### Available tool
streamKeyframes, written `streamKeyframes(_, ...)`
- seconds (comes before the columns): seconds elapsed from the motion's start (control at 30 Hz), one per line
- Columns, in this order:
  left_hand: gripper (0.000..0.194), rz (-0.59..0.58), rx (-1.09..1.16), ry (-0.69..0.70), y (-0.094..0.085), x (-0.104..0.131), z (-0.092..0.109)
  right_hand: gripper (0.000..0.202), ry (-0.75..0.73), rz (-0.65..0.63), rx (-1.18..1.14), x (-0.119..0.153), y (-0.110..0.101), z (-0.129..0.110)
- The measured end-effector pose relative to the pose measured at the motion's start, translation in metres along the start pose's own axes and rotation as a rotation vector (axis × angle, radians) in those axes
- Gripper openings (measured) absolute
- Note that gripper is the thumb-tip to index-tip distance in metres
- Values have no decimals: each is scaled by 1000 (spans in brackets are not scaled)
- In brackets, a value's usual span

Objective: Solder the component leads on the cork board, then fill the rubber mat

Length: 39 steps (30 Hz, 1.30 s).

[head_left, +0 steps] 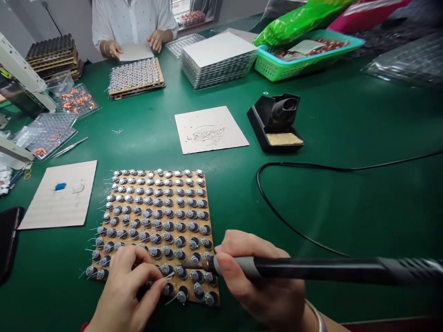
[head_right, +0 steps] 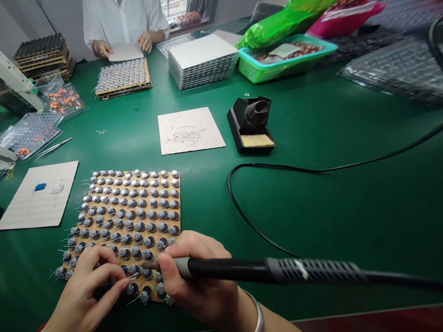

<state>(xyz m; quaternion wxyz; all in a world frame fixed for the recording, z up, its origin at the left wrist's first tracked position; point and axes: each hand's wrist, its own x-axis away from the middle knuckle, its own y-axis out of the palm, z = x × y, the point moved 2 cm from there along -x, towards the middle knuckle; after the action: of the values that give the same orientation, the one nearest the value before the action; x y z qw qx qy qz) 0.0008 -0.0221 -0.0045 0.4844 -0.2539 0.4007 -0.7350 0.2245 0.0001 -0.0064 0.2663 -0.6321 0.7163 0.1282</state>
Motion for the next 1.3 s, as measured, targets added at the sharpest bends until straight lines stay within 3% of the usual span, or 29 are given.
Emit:
streamKeyframes(0.27,13,-80,-19,30,5,-9,-4,16,-53,-64,92,-3,4,-4)
streamKeyframes(0.7,14,-88,-22,-11,11,-9,-3,19,-82,-105,180,-2,5,-6)
streamKeyframes(1.3,14,-79,-20,54,10,-10,-4,17,-74,-112,178,0,6,-5)
